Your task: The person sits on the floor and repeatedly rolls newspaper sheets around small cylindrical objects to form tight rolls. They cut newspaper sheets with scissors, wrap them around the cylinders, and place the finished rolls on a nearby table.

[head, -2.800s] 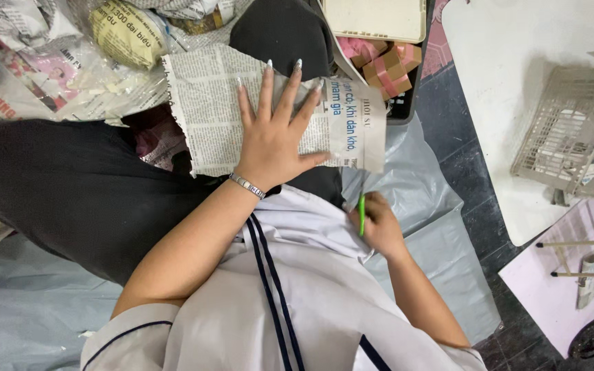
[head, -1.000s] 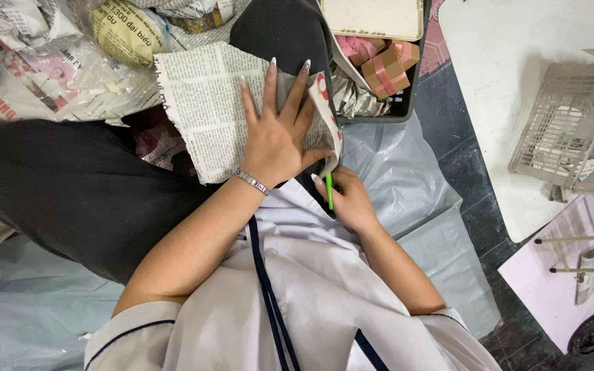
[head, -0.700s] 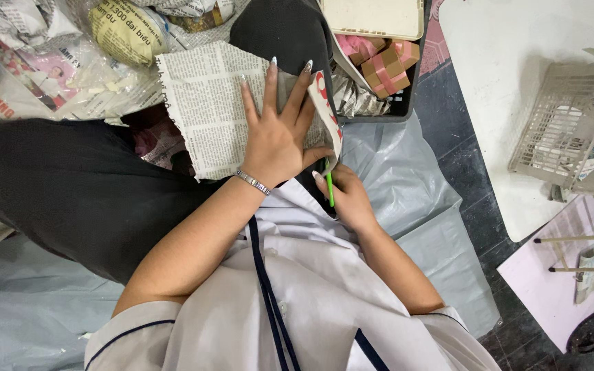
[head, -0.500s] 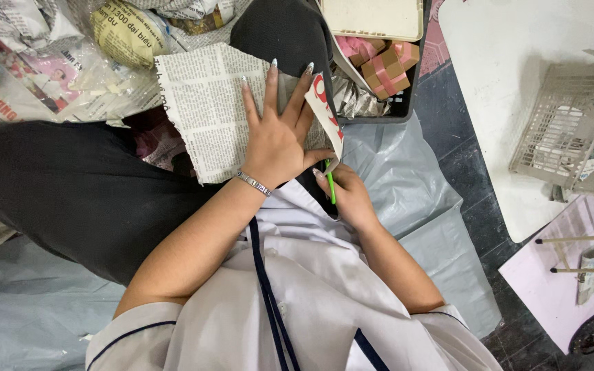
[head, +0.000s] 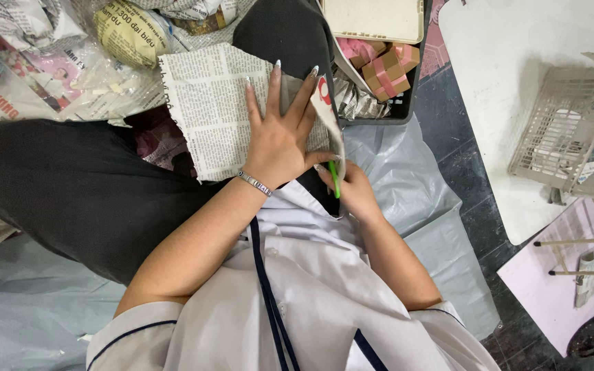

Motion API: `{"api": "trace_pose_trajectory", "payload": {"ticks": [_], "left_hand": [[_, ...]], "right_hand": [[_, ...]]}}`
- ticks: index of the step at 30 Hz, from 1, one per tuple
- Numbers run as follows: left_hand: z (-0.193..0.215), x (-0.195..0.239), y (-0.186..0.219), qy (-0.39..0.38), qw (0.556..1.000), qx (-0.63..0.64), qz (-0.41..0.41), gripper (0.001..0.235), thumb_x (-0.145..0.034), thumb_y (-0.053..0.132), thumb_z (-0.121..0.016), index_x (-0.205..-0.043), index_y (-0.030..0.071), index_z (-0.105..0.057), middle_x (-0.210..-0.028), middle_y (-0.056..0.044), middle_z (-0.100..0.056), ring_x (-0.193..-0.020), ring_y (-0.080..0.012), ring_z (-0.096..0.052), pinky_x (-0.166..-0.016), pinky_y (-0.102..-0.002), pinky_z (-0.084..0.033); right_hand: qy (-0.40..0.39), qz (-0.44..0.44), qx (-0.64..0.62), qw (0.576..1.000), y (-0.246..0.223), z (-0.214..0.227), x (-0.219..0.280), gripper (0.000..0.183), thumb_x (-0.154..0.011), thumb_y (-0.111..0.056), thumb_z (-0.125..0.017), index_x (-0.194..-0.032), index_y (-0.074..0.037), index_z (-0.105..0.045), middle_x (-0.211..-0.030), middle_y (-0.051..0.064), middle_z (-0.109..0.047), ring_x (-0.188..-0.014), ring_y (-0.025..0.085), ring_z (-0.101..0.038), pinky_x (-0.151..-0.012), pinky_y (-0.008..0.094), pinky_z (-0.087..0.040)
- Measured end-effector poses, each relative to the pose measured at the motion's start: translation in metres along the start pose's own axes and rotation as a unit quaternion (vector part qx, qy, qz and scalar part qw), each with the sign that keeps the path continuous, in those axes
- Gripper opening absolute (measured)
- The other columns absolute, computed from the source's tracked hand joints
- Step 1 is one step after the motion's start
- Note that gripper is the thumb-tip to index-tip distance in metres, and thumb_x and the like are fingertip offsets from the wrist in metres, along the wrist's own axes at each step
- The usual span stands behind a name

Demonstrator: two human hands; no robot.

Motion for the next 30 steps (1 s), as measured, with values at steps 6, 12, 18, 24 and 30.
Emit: {"api": "trace_pose_trajectory", "payload": {"ticks": [6,12,18,24,30], "left_hand": [[0.003,0.001,0.001,0.012,1.000,-0.001,-0.004,0.109,-0.085,0.084,-0.050,-0.162,0.007,-0.039,-0.170,-0.008,-0.026,-0.153,-0.0529,-0.005,-0.111,-0.084,-0.001],[0.000,0.005,-0.001,0.009,1.000,-0.001,-0.012,0.096,-0.087,0.075,-0.051,-0.158,0.011,-0.044,-0.171,-0.008,-0.028,-0.156,-0.0459,-0.008,-0.112,-0.083,-0.001],[-0.002,0.006,-0.004,0.041,0.999,0.021,-0.026,0.094,-0.096,0.077,-0.038,-0.157,0.006,-0.047,-0.168,-0.011,-0.032,-0.157,-0.0400,-0.015,-0.113,-0.083,0.001],[-0.006,0.007,-0.005,0.034,0.999,-0.001,-0.031,0.103,-0.095,0.082,-0.031,-0.157,0.002,-0.044,-0.167,-0.012,-0.033,-0.158,-0.0366,-0.019,-0.115,-0.080,0.001],[-0.005,0.008,-0.005,0.086,0.995,0.000,-0.056,0.105,-0.092,0.084,-0.031,-0.158,0.003,-0.039,-0.168,-0.013,-0.035,-0.157,-0.0368,-0.022,-0.115,-0.080,0.000]], "right_hand": [[-0.041,0.080,-0.037,0.995,0.011,0.004,-0.016,0.037,-0.093,-0.033,-0.074,-0.105,0.002,-0.072,-0.091,0.002,-0.067,-0.081,0.013,-0.062,-0.071,0.030,-0.050],[-0.038,0.100,0.000,0.994,0.014,0.008,-0.017,0.037,-0.097,-0.034,-0.070,-0.100,0.002,-0.070,-0.088,0.001,-0.065,-0.080,0.011,-0.059,-0.071,0.028,-0.049],[-0.050,0.034,-0.021,0.998,0.000,0.011,-0.017,0.034,-0.097,-0.035,-0.067,-0.097,-0.001,-0.067,-0.080,-0.001,-0.061,-0.073,0.009,-0.055,-0.066,0.028,-0.047],[-0.007,0.027,0.015,0.999,-0.007,0.010,-0.020,0.034,-0.093,-0.032,-0.071,-0.107,-0.001,-0.069,-0.084,0.000,-0.066,-0.077,0.009,-0.059,-0.069,0.028,-0.049],[0.011,0.080,0.005,0.997,-0.021,0.011,-0.032,0.041,-0.090,-0.034,-0.071,-0.114,0.000,-0.072,-0.090,0.005,-0.070,-0.082,0.013,-0.063,-0.073,0.031,-0.051]]}}
Point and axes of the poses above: each hand's wrist, its own x-axis away from the middle knuckle, its own z-axis out of the back of the hand, y = z × x, the point moved 3 cm from there along -x, towards the middle knuckle
